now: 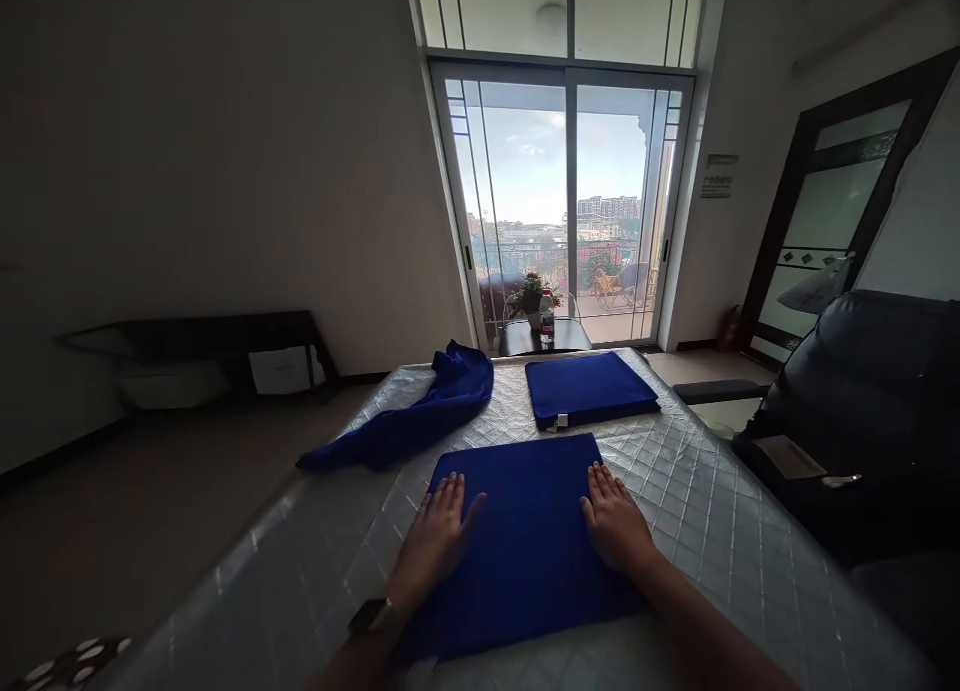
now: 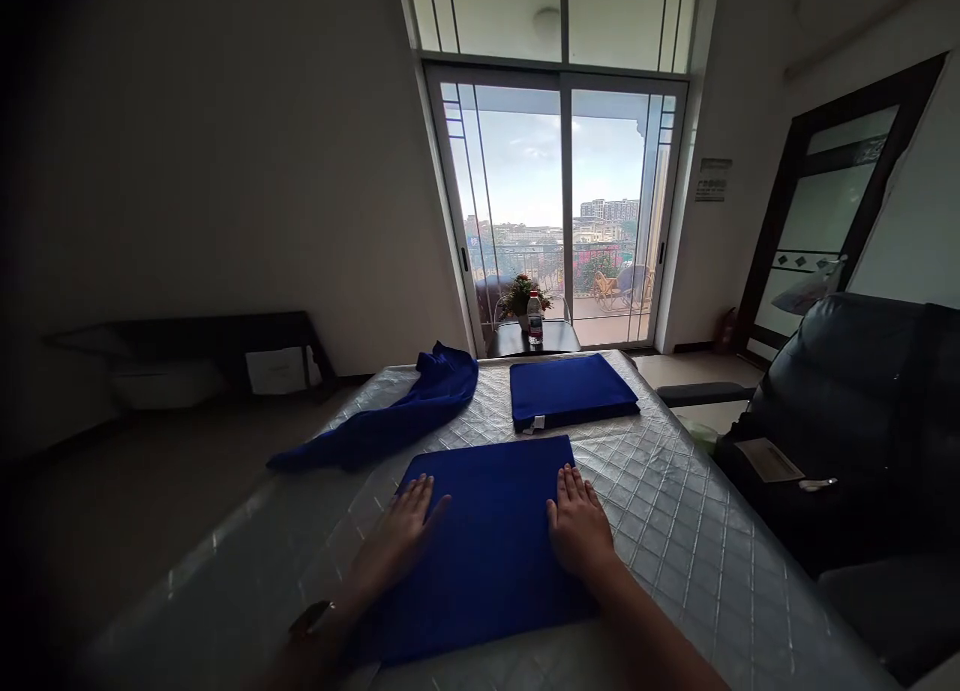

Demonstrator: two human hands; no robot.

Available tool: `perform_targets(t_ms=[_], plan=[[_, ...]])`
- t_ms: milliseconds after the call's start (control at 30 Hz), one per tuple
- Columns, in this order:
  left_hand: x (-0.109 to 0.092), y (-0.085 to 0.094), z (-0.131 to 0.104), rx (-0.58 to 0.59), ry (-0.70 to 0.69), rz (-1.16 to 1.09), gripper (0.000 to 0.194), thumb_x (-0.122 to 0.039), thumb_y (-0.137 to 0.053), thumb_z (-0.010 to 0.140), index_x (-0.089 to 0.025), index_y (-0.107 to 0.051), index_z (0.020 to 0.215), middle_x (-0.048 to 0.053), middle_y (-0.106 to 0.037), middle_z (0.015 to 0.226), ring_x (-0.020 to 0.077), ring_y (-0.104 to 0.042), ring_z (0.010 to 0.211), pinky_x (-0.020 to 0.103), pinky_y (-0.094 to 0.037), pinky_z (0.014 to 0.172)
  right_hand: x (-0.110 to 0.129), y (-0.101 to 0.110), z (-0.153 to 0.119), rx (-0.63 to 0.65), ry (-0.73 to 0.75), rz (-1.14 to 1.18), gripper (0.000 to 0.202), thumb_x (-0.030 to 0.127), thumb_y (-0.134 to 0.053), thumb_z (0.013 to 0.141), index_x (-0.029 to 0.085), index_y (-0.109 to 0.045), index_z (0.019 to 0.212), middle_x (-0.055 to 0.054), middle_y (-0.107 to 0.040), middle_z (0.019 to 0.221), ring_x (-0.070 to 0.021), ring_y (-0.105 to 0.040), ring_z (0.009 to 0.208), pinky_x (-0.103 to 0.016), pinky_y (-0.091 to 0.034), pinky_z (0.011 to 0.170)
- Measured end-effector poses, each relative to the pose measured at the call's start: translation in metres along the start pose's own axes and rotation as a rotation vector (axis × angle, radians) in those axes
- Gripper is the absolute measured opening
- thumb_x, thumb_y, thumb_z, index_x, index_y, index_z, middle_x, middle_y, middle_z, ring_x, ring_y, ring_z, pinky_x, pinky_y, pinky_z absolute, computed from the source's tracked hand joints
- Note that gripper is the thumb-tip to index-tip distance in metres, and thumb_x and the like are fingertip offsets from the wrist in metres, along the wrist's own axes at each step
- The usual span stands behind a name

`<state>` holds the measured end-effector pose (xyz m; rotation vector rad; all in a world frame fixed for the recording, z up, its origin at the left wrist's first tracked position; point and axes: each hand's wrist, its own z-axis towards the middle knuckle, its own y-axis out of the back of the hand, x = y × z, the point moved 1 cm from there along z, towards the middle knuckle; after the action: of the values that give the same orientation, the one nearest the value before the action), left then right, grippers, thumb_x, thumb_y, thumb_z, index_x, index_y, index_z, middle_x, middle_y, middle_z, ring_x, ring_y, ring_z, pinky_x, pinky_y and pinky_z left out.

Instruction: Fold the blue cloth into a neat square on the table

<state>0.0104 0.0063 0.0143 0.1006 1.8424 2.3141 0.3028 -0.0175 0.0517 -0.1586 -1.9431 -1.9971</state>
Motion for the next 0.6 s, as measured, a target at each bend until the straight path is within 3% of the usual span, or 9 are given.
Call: perform_targets(t_ms=[100, 167, 367, 600], plan=[[0.052, -0.013, -0.009, -0.065, 0.05, 0.027, 0.07, -0.053, -0.021, 0.102, -0.008, -0.038, 0.153, 0.019, -0.041, 0.159, 0.0314, -0.034, 0.15, 0.052, -0.033, 0.12, 0.0, -0.001, 0.0, -0.001, -0.01, -0.009, 0.068, 0.042, -0.015, 0.101, 0.006, -0.02, 0.158, -0.009, -0.015, 0.168, -0.0191, -0.011, 0.156, -0.038, -0.012, 0.127], [0.066, -0.018, -0.013, -0.098, 0.059, 0.009, 0.07, -0.053, -0.021, 0.102, -0.008, -0.037, 0.153, 0.019, -0.041, 0.159, 0.0308, -0.033, 0.15, 0.051, -0.034, 0.12, -0.001, -0.003, 0.001, -0.001, -0.013, -0.019, 0.068, 0.042, -0.015, 0.101, 0.006, -0.021, 0.158, -0.01, -0.015, 0.168, -0.0188, -0.011, 0.156, -0.038, -0.011, 0.127], [0.053, -0.01, -0.013, -0.069, 0.161, -0.093, 0.083, -0.061, -0.017, 0.099, 0.0, -0.035, 0.152, 0.023, -0.034, 0.161, 0.0304, -0.03, 0.152, 0.05, -0.03, 0.123, -0.002, -0.006, 0.004, -0.013, -0.004, -0.051, 0.067, 0.041, -0.016, 0.101, 0.006, -0.023, 0.157, -0.011, -0.019, 0.168, -0.0183, -0.013, 0.156, -0.038, -0.014, 0.127], [0.05, -0.003, -0.016, -0.101, 0.145, -0.102, 0.086, -0.067, -0.022, 0.097, -0.001, -0.036, 0.152, 0.023, -0.036, 0.16, 0.0319, -0.034, 0.15, 0.051, -0.032, 0.121, 0.0, -0.004, 0.005, -0.002, 0.01, -0.147, 0.068, 0.041, -0.016, 0.1, 0.004, -0.025, 0.157, -0.012, -0.021, 0.167, -0.021, -0.015, 0.156, -0.041, -0.016, 0.127]])
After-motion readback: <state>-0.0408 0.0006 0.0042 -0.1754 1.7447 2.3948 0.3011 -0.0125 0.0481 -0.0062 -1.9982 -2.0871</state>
